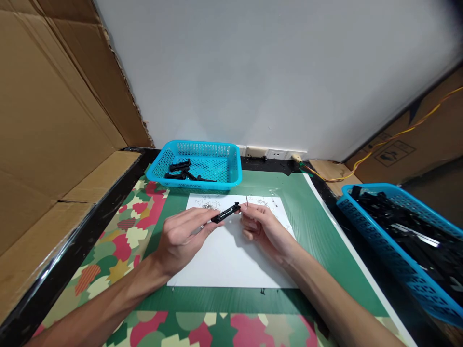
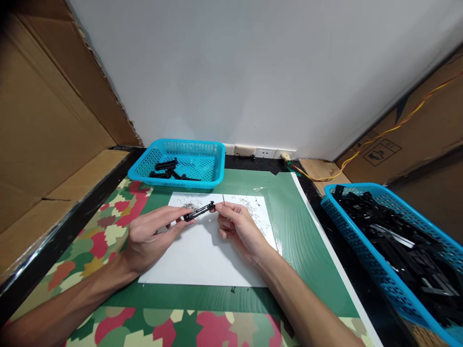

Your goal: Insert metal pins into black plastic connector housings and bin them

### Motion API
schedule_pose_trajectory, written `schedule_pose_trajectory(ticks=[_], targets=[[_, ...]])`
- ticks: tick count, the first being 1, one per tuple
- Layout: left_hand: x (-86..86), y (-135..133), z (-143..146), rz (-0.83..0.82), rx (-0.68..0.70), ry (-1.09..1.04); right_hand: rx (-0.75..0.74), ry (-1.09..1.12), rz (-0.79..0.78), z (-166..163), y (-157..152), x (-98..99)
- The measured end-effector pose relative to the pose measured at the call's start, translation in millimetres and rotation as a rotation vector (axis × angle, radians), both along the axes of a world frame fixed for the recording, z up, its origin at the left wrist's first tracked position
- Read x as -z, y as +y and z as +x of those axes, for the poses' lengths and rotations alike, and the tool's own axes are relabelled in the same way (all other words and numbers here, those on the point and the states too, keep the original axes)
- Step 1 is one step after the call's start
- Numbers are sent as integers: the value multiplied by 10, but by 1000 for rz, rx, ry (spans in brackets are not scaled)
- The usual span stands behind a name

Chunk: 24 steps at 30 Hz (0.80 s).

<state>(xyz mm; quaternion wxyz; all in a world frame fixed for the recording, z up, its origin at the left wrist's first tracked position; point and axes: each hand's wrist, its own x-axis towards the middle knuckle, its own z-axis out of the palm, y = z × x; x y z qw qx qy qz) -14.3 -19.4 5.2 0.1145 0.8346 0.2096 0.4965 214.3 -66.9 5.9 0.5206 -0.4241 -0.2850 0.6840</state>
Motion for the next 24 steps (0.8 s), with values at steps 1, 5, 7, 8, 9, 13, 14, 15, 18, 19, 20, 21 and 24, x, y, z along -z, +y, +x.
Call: schedule_pose_trajectory(ticks=[1, 5, 7, 8, 9, 13, 14, 15, 18, 19, 20, 21, 24], targets=[[1, 2, 0, 1, 2, 2, 5, -3, -1, -2, 0, -6], [0, 4, 2, 9, 12, -2, -4, -29, 10, -3, 6, -15], [-1, 2, 2, 2, 5, 1, -12, -52, 29, 2, 12, -16], [-1, 0, 2, -6, -5, 5, -14, -66, 40, 8, 15, -19], [-1, -3, 1, -18, -20, 10, -12, -88, 53, 16, 18, -23], [-3, -8, 0, -132, -101, 27, -27, -260, 128, 100, 32, -66], [-3, -6, 0, -172, -125, 26, -49, -326, 152, 131, 35, -79], [-3, -3, 2, -213, -150, 20, -76, -408, 181, 164, 38, -90], [10, 9, 11, -325, -214, -13, -124, -808, 298, 244, 39, -103], [17, 13, 15, -356, -226, -23, -119, -971, 333, 258, 36, -99], [24, 16, 19, -382, -231, -30, -114, -1117, 359, 264, 33, -91], [32, 18, 23, -404, -231, -33, -111, -1232, 371, 263, 30, -79], [51, 14, 36, -454, -221, -28, -126, -1389, 351, 229, 28, -28]])
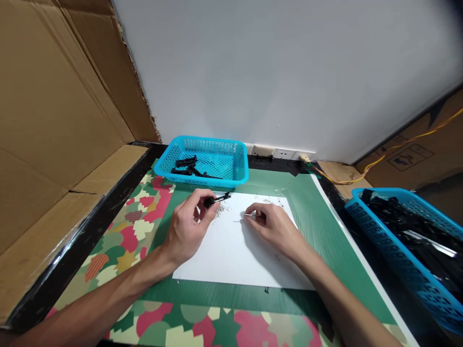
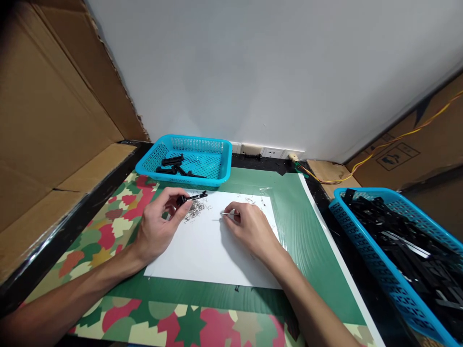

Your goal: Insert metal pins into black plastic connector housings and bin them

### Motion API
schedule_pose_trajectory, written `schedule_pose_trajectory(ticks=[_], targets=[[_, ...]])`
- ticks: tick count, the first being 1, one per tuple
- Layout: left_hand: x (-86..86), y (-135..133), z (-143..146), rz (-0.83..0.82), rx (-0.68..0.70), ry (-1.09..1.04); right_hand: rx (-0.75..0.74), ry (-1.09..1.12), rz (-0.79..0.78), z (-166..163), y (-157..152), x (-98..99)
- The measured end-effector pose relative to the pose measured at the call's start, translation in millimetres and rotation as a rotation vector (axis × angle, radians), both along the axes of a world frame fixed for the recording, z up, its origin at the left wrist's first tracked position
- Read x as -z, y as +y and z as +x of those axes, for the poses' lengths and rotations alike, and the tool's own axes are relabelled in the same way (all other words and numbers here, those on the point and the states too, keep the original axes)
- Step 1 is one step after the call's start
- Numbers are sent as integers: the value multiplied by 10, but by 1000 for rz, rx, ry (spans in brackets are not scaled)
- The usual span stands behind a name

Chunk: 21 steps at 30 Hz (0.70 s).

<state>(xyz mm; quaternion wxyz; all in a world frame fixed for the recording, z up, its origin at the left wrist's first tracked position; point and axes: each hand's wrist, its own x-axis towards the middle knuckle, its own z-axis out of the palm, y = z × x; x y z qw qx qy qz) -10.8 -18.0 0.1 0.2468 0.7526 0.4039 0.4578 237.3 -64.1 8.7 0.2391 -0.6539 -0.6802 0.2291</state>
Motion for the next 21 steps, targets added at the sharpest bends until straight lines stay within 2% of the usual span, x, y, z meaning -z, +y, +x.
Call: schedule_pose_trajectory(ticks=[4, 8, 15, 21], targets=[[10, -4, 18, -20, 30, -4, 30, -34, -2, -54, 16, 81], [5, -1, 30, 5, 81, -9, 31, 40, -11, -72, 34, 119], [46, -77, 23, 36, 224, 119, -20, 353, -93, -9, 79, 38], [127, -173, 32, 119, 313, 208, 17, 438, -86, 10, 95, 2]])
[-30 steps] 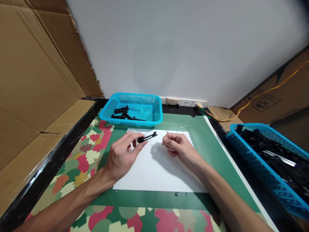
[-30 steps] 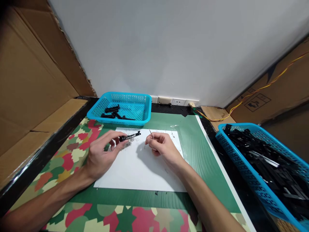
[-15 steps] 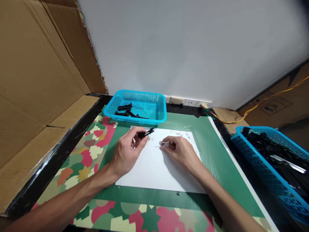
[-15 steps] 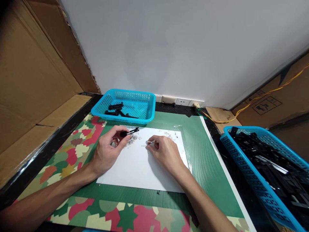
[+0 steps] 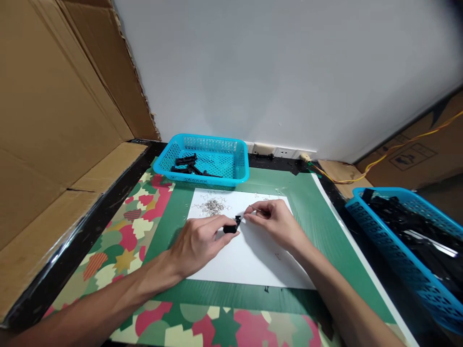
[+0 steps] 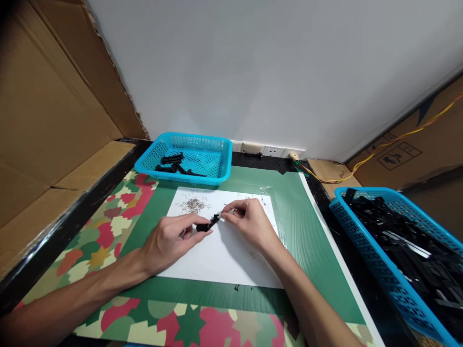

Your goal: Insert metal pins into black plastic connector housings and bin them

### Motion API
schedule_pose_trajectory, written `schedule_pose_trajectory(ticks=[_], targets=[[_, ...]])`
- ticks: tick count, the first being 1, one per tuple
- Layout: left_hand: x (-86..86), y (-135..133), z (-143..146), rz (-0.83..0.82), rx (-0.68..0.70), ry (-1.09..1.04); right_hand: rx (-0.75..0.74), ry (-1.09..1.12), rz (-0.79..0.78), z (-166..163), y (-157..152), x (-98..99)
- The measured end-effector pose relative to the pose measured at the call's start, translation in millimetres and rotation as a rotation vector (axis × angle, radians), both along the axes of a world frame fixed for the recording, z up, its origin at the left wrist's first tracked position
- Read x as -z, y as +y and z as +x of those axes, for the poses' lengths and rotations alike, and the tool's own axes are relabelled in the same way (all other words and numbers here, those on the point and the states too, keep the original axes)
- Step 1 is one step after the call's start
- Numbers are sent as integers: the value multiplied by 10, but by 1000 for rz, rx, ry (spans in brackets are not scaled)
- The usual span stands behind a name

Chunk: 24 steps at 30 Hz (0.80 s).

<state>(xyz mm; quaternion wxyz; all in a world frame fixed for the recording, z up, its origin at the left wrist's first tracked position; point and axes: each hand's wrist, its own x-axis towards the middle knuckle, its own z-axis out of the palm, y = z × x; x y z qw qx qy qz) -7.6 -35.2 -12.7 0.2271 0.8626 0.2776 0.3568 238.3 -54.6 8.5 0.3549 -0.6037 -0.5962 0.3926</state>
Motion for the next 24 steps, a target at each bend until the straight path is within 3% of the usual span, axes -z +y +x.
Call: schedule_pose_trajectory(ticks=[5, 14, 24], targets=[[44, -10, 8, 52, 13, 29, 14, -9, -24, -70, -20, 0], [78, -17, 9, 62, -10, 37, 107, -44, -31, -135, -35, 174], [59, -23, 3, 54, -33, 49, 136, -41, -15, -175, -61, 184]])
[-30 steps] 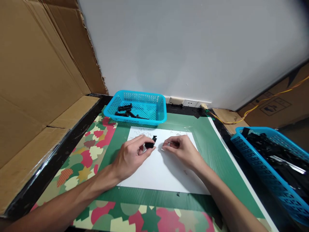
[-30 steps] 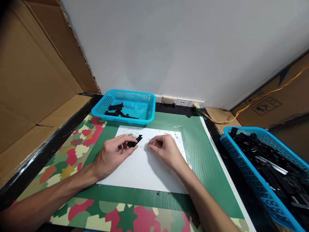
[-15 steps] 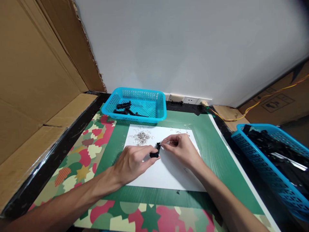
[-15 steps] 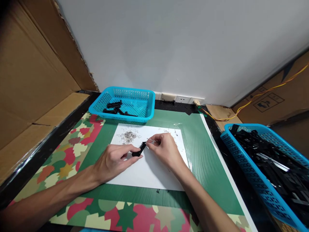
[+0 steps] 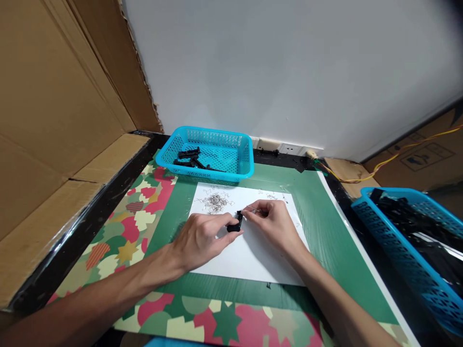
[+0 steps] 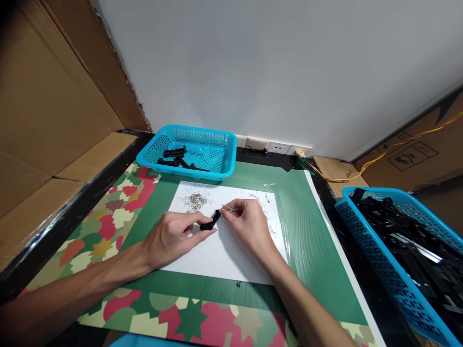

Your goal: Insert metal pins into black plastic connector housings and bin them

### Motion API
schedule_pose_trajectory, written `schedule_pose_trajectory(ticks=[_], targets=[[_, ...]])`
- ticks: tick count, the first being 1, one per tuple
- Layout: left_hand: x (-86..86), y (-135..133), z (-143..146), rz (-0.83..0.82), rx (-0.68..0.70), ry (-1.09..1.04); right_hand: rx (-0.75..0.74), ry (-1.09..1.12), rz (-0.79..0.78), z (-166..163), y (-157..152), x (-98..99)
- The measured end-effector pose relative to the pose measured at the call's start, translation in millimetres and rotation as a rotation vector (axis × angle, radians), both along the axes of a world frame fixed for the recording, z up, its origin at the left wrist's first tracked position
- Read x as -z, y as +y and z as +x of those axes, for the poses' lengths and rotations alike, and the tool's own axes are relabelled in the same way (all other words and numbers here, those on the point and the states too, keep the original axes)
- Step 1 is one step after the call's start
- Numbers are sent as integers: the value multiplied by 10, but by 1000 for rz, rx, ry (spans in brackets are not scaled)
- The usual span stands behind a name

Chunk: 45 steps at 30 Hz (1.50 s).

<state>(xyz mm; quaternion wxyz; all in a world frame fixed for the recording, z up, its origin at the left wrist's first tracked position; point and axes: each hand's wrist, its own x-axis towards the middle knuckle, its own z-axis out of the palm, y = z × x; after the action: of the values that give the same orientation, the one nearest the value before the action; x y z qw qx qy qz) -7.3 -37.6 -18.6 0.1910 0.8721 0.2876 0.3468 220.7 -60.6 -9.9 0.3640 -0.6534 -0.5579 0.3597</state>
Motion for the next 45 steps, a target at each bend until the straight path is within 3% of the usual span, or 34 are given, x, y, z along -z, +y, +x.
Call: schedule_pose_trajectory(ticks=[26, 36, 45], targets=[[10, 13, -7, 22, 13, -5, 1, -89, 40, -24, -19, -11], [-5, 7, 0, 39, 0, -3, -105, -199, 6, 35, -34, -99], [-41, 8, 9, 45, 9, 16, -111, -270, 281, 126, -25, -203]])
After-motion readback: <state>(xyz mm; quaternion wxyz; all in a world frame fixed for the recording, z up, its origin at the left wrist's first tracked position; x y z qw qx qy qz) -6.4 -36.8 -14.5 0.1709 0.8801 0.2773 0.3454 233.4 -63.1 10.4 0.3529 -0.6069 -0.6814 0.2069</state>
